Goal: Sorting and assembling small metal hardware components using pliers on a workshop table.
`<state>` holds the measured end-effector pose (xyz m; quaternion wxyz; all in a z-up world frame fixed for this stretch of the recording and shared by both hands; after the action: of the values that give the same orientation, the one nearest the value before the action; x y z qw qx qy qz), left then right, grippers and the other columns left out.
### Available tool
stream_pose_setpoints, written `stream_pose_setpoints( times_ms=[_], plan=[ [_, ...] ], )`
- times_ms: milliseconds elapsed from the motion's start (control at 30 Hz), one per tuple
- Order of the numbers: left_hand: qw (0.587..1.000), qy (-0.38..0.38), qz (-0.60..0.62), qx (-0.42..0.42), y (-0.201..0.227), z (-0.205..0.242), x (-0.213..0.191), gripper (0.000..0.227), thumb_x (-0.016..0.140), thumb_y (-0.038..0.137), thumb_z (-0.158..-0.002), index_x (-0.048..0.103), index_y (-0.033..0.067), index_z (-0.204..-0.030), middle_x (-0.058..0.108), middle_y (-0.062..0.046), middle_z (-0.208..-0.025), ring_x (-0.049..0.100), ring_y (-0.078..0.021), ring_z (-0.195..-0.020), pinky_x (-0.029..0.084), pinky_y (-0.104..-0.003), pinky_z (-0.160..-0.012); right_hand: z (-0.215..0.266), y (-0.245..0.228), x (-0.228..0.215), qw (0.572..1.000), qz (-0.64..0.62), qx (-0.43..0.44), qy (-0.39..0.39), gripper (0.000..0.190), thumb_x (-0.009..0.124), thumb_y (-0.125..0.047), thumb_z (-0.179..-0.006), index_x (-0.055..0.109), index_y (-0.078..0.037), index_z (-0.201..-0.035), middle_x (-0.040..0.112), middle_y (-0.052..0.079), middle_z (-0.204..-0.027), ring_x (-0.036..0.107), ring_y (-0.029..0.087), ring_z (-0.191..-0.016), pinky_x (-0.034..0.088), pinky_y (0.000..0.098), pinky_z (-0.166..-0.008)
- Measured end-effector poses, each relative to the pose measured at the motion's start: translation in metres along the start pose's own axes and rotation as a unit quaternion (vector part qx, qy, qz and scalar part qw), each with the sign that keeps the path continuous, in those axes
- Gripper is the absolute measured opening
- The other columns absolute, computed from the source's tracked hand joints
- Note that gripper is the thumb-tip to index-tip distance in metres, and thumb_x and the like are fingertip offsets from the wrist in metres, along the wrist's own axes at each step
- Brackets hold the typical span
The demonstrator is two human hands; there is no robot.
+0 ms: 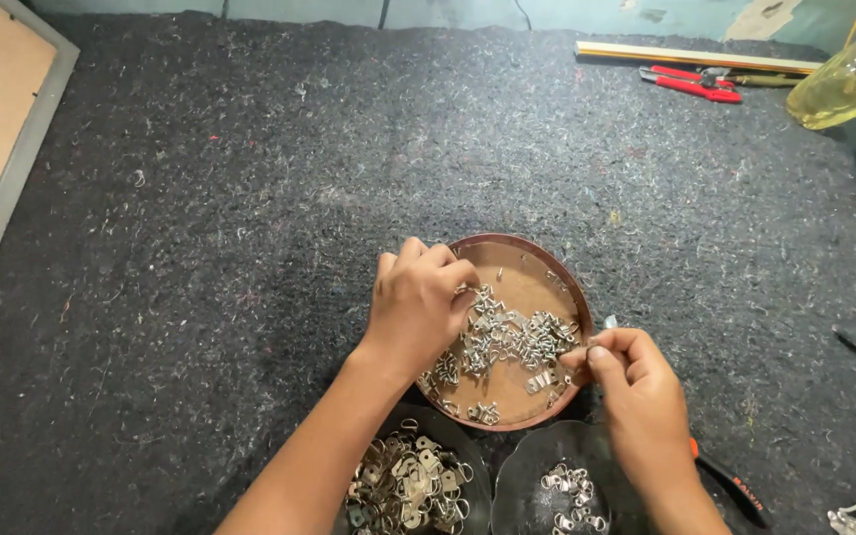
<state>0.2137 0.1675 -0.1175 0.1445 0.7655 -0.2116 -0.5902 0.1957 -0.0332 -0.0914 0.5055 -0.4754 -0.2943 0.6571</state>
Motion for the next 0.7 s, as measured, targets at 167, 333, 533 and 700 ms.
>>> stream_pose_setpoints(
  times_ms=[167,333,533,700],
  plan=[
    [0.994,-0.105,0.004,-0.015,0.01,0.013,-0.012,0.007,0.071,0.022,-0.071,0.067,0.0192,-0.076,0.062,0.003,-0.079,0.048,-0.0197,-0.078,0.035,-0.036,-0.069,0.004,-0.006,0.004,1.0,-0.018,0.021,-0.003,0.005,0.041,-0.007,-0.083,0.044,-0.005,-0.079,0.069,0.012,-0.087,0.057,0.017,-0.07,0.043,0.0289,-0.062],
    [0.988,-0.142,0.056,-0.002,0.025,0.026,-0.014,0.011,0.069,0.029,-0.074,0.068,0.018,-0.078,0.062,0.004,-0.078,0.048,-0.0167,-0.079,0.034,-0.035,-0.072,0.0,0.006,0.002,0.999,0.018,-0.033,-0.027,0.006,0.046,-0.003,-0.077,0.047,-0.006,-0.073,0.065,0.006,-0.083,0.043,0.013,-0.053,0.04,0.026,-0.056],
    [0.994,-0.081,-0.022,0.067,0.025,0.039,0.008,0.016,0.07,0.032,-0.071,0.069,0.017,-0.077,0.061,-0.001,-0.082,0.048,-0.0236,-0.082,0.036,-0.041,-0.068,0.003,0.001,0.004,0.999,-0.043,0.001,-0.03,0.032,0.049,-0.007,-0.082,0.052,-0.007,-0.113,0.058,0.01,-0.075,0.039,0.015,-0.049,0.035,0.0255,-0.047],
    [0.998,-0.009,-0.049,0.043,0.033,0.039,0.009,0.018,0.072,0.026,-0.068,0.063,0.0116,-0.064,0.053,-0.003,-0.074,0.044,-0.0248,-0.076,0.036,-0.039,-0.061,0.006,0.004,0.001,0.999,-0.015,0.018,-0.041,0.026,0.054,-0.008,-0.082,0.065,-0.007,-0.105,0.064,0.009,-0.076,0.047,0.013,-0.058,0.039,0.0254,-0.049]
  ],
)
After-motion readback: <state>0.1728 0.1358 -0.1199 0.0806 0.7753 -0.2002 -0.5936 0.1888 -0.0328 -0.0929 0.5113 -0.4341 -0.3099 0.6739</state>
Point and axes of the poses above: each hand's wrist, its own z-axis away from the middle knuckle, its own x-axis out of the palm, y = z × x, the point moved 1 cm from there along -z, towards the middle knuckle
